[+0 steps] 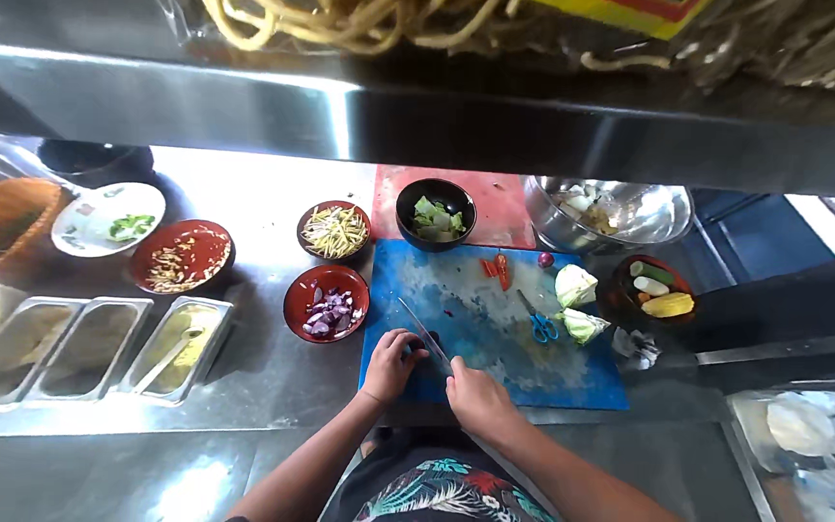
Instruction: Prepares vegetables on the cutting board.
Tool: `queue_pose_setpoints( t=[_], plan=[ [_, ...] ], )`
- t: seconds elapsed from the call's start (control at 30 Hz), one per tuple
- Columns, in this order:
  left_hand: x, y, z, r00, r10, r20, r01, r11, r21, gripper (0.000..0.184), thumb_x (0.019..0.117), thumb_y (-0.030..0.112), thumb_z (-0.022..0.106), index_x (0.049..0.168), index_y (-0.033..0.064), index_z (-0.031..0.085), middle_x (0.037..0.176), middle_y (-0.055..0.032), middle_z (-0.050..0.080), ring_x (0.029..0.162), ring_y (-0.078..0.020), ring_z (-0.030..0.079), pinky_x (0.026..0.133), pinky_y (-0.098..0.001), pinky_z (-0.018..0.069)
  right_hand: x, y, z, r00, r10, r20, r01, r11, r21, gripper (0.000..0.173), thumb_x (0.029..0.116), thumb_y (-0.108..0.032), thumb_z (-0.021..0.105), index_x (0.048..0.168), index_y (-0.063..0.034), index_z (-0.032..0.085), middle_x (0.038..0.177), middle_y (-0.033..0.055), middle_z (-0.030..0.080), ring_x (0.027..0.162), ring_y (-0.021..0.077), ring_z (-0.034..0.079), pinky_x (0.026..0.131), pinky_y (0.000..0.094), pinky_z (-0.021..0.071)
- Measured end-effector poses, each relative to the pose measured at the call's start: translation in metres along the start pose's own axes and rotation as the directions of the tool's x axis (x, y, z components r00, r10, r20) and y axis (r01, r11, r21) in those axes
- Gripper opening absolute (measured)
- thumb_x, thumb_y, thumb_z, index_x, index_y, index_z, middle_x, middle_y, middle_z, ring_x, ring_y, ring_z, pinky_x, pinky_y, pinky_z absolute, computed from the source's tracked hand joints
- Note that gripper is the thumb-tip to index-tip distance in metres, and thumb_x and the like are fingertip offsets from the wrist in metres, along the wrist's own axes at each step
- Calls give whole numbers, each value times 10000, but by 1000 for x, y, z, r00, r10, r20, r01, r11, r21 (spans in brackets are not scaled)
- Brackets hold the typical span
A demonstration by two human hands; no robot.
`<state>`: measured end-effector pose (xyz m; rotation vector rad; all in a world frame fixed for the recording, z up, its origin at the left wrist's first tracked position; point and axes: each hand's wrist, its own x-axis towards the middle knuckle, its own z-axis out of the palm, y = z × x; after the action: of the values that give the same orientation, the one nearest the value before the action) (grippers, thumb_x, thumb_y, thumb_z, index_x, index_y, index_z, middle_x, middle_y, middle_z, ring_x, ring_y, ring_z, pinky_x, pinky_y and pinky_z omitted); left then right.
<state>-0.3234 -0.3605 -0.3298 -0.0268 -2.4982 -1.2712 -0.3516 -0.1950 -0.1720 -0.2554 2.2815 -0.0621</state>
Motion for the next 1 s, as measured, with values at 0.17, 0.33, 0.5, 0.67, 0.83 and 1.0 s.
queue_pose_setpoints(
  t=[0.17,0.33,0.5,0.67,0.83,1.0],
  plan=[
    [3,1,-2,999,-27,23,27,1000,-6,293,950,344,743,1073,78,751,1140,-91,707,1106,-226,675,992,-421,565,-5,3,1,1000,4,20,-4,1000,1,357,1103,-292,334,1353,-88,487,1164,180,682,1119,350,684,900,545,554],
    [4,2,0,1000,-8,8,8,1000,-11,266,957,321,739,1070,81,757,1122,-102,693,1066,-222,676,965,-403,574,-11,1,-1,1000,20,24,-19,999,-50,344,1103,-292,330,1334,-96,493,1159,163,683,1109,335,689,893,531,559],
    [4,0,1,1000,5,-5,-5,1000,-16,251,965,299,731,1058,67,757,1112,-112,691,1065,-231,677,963,-407,577,-8,-3,1,999,28,19,-27,996,-82,347,1106,-286,322,1352,-100,480,1154,158,684,1106,328,693,885,521,565],
    [5,1,0,1000,-17,-8,17,1000,-22,236,960,273,741,1057,59,754,1115,-111,692,1069,-230,680,962,-408,579,1,-11,2,1000,28,3,-27,995,-96,339,1106,-276,324,1345,-99,487,1138,153,690,1098,323,697,879,502,572],
    [4,-2,3,1000,10,-19,-10,1000,-11,240,959,276,741,1058,58,754,1115,-111,694,1073,-227,678,969,-397,575,31,-25,4,998,12,-57,-14,999,-37,314,1100,-266,364,1338,-103,486,1090,154,701,1042,334,713,848,521,577],
    [4,-2,3,1000,4,-25,-3,1000,12,241,958,276,742,1050,53,749,1119,-116,695,1073,-228,682,969,-397,578,40,-28,3,996,-9,-94,6,999,-33,296,1093,-257,382,1326,-116,497,1075,146,710,1032,338,718,833,527,583]
  ],
)
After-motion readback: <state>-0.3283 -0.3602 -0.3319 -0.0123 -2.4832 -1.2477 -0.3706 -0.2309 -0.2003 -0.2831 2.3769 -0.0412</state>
